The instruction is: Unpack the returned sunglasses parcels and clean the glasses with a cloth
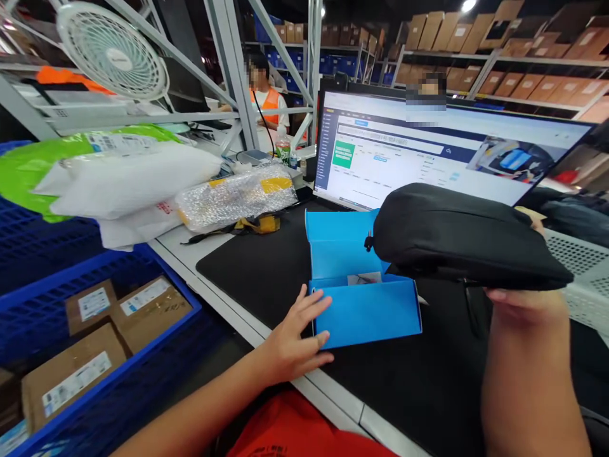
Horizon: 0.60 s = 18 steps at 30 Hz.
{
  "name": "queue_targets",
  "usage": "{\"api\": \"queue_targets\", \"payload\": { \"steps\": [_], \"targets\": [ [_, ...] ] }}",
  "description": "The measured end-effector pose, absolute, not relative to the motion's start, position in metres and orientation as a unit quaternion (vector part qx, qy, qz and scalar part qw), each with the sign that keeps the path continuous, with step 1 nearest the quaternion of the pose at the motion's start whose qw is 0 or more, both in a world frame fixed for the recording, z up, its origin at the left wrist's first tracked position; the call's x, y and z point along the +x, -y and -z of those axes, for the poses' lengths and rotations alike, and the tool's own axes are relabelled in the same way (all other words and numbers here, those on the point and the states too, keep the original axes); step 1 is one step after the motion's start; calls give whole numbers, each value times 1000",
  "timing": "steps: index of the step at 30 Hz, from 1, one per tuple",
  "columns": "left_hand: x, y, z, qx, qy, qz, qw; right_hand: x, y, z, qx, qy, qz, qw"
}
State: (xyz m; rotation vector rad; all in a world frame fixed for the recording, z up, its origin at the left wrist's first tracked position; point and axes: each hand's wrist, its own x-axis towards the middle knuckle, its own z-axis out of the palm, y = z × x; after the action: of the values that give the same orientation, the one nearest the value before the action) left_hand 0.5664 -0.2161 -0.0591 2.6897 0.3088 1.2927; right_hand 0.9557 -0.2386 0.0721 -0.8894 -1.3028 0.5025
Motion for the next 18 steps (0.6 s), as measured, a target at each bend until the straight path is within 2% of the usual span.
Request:
{"api": "queue_targets", "payload": {
  "steps": [5, 10, 15, 18],
  "targets": [
    [569, 239, 67, 905, 24, -420, -53, 952, 259, -93, -455, 663, -148, 576],
    [565, 247, 77, 905, 101, -398, -113, 944, 273, -99, -493, 645, -189, 552],
    [560, 242, 83, 909, 127, -331, -217, 941, 288, -99, -486, 661, -166, 547],
    [563, 240, 89, 897, 163, -359, -200, 941, 297, -103, -463, 714, -152, 502]
  ]
}}
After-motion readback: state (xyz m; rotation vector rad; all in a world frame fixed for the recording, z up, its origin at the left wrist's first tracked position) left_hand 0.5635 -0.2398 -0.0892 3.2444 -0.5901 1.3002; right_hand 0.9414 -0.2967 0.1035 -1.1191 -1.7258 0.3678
